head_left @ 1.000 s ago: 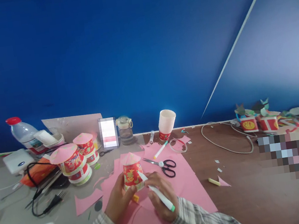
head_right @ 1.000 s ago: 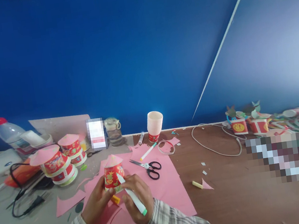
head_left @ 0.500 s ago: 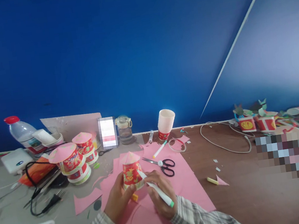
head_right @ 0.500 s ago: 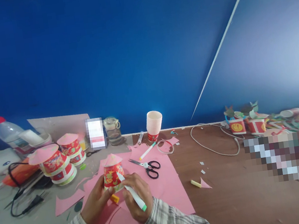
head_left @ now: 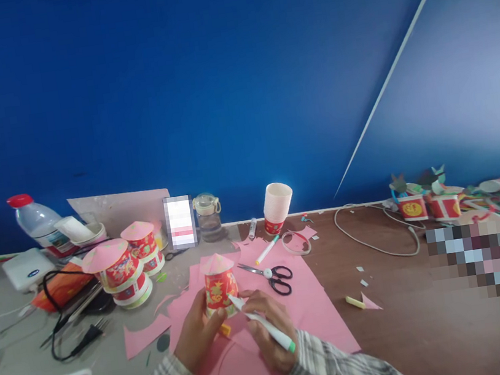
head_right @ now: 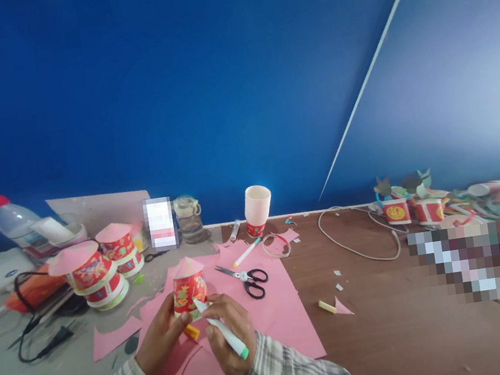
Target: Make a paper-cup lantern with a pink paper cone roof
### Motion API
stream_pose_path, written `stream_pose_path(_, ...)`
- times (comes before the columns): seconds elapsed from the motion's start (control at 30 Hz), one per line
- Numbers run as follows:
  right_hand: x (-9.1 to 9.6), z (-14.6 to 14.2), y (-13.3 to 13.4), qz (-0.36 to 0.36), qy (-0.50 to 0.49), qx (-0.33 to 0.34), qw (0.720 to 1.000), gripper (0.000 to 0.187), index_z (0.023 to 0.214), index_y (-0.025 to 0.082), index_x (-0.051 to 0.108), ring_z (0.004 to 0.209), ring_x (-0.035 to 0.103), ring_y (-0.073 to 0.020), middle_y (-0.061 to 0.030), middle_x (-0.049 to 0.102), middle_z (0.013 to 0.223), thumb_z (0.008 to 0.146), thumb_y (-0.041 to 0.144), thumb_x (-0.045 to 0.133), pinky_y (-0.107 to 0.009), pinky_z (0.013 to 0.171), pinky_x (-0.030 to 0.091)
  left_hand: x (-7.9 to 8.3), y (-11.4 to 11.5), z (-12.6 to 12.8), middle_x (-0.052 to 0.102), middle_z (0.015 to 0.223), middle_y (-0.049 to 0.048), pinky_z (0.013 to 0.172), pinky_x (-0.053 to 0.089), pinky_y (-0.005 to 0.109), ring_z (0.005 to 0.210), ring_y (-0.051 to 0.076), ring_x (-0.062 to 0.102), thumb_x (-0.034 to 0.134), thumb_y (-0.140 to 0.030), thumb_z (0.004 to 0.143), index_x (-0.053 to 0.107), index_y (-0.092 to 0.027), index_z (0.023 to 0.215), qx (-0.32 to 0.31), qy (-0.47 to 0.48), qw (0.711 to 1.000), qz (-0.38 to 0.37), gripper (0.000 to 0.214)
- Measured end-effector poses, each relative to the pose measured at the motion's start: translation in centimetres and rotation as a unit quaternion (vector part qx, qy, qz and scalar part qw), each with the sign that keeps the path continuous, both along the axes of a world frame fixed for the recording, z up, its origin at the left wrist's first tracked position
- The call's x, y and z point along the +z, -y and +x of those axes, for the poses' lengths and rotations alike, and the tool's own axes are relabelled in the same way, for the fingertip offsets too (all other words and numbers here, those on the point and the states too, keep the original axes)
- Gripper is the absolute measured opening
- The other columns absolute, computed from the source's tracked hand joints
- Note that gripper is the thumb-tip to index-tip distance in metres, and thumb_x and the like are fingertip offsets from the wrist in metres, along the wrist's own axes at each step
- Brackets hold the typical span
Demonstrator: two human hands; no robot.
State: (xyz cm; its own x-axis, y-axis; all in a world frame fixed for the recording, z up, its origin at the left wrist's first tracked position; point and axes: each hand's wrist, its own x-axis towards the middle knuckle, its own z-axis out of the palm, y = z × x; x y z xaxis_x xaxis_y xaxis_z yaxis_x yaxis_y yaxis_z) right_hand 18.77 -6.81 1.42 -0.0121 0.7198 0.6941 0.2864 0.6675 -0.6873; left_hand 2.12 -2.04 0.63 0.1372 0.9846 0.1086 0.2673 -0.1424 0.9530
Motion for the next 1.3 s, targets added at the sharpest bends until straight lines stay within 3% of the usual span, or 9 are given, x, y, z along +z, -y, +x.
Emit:
stream_pose_path(0.6,-0.25,-0.14,-0.94,-0.028,-0.022,-0.035,0.999,0.018,0.093,0.022,0.06,0.066,0.06,-0.0172,-0.0007,0.062,0.077,0.079,0.017,0.051,-0.028,0.06,0.05,-0.2,-0.12,-0.13,0.068,0.084,0.0034,0.07,0.049,0.039,0.08,0.026,0.06,0.055,-0.055,0.055,0.054,-0.023,0.089,-0.003,-0.014,1.0,0.013,0.046)
stream_pose_path(0.87,0.19,-0.12,-0.62,-0.011,-0.015,0.004,1.0,0.019,0.095,0.021,0.06,0.071,0.062,-0.0183,-0.0022,0.063,0.079,0.079,0.015,0.051,-0.028,0.062,0.05,-0.17,-0.1,0.0,0.069,0.082,0.0037,0.072,0.048,0.039,0.079,0.026,0.06,0.055,-0.055,0.056,0.055,-0.023,0.088,-0.006,0.005,1.0,0.014,0.045)
stream_pose_path(1.3,-0.21,-0.21,-0.25,-0.012,-0.009,0.001,1.0,0.019,0.095,0.022,0.059,0.079,0.064,-0.0213,-0.0043,0.065,0.086,0.079,0.016,0.052,-0.033,0.067,0.054,0.15,0.06,0.06,0.068,0.08,0.0031,0.07,0.048,0.039,0.078,0.026,0.06,0.056,-0.054,0.055,0.055,-0.024,0.088,-0.005,-0.001,1.0,0.008,0.044)
